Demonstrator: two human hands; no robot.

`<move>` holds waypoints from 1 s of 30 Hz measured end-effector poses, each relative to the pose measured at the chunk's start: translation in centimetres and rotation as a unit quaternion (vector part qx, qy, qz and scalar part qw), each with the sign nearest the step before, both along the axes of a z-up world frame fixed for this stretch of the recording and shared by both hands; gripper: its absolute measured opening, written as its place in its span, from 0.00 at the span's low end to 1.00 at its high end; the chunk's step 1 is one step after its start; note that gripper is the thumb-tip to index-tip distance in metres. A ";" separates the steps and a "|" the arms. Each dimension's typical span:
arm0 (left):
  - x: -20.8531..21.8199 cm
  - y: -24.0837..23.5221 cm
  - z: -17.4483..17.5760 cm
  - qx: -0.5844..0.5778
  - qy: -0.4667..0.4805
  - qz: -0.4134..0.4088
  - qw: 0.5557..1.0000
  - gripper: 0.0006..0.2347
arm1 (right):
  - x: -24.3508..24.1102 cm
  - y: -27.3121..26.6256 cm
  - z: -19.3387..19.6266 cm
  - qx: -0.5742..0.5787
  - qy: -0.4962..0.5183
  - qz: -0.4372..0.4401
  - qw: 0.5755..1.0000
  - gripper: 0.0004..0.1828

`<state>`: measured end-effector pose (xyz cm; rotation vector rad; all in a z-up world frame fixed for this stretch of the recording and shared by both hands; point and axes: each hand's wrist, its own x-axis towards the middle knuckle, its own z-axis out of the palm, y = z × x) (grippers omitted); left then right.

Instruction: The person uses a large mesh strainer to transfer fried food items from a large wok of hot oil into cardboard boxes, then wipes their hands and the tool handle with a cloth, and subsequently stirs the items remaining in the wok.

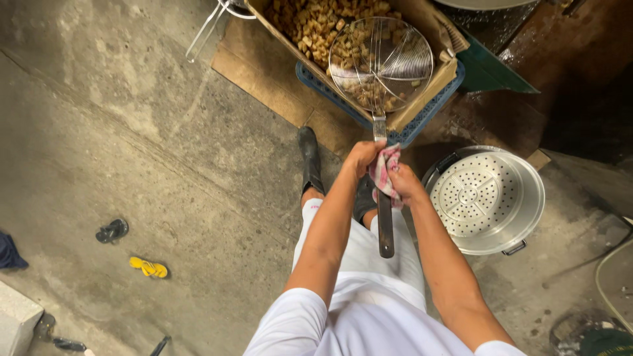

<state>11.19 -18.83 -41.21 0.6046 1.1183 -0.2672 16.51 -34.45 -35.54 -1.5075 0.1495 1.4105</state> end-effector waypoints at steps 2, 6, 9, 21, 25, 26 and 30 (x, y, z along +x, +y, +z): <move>0.0 -0.9 -0.9 0.007 -0.015 -0.017 1.000 0.12 | -0.1 -0.4 -0.4 -0.017 -0.033 0.001 0.999 0.09; 0.3 -3.0 -2.3 0.002 0.026 -0.043 0.999 0.14 | 0.2 -0.6 -1.3 -0.044 -0.064 0.001 0.997 0.09; -0.2 -3.3 -3.1 -0.006 0.024 0.015 1.000 0.13 | -0.2 -1.4 -2.4 -0.066 -0.064 0.040 0.995 0.13; 0.1 -5.2 -1.6 0.018 0.020 0.180 0.983 0.15 | -8.2 -7.3 1.9 -0.033 0.050 -0.041 0.997 0.12; -0.2 -3.6 -1.3 0.066 0.010 0.100 0.993 0.19 | -3.7 -2.0 -2.1 -0.026 0.068 -0.016 0.997 0.08; -0.1 -3.3 -1.4 0.068 0.015 0.103 0.992 0.19 | -3.9 -1.9 -2.6 -0.009 0.073 -0.030 0.997 0.07; 0.4 -3.0 -1.6 0.062 0.037 0.143 0.987 0.17 | -5.7 -1.9 -1.5 -0.004 0.067 -0.101 0.993 0.08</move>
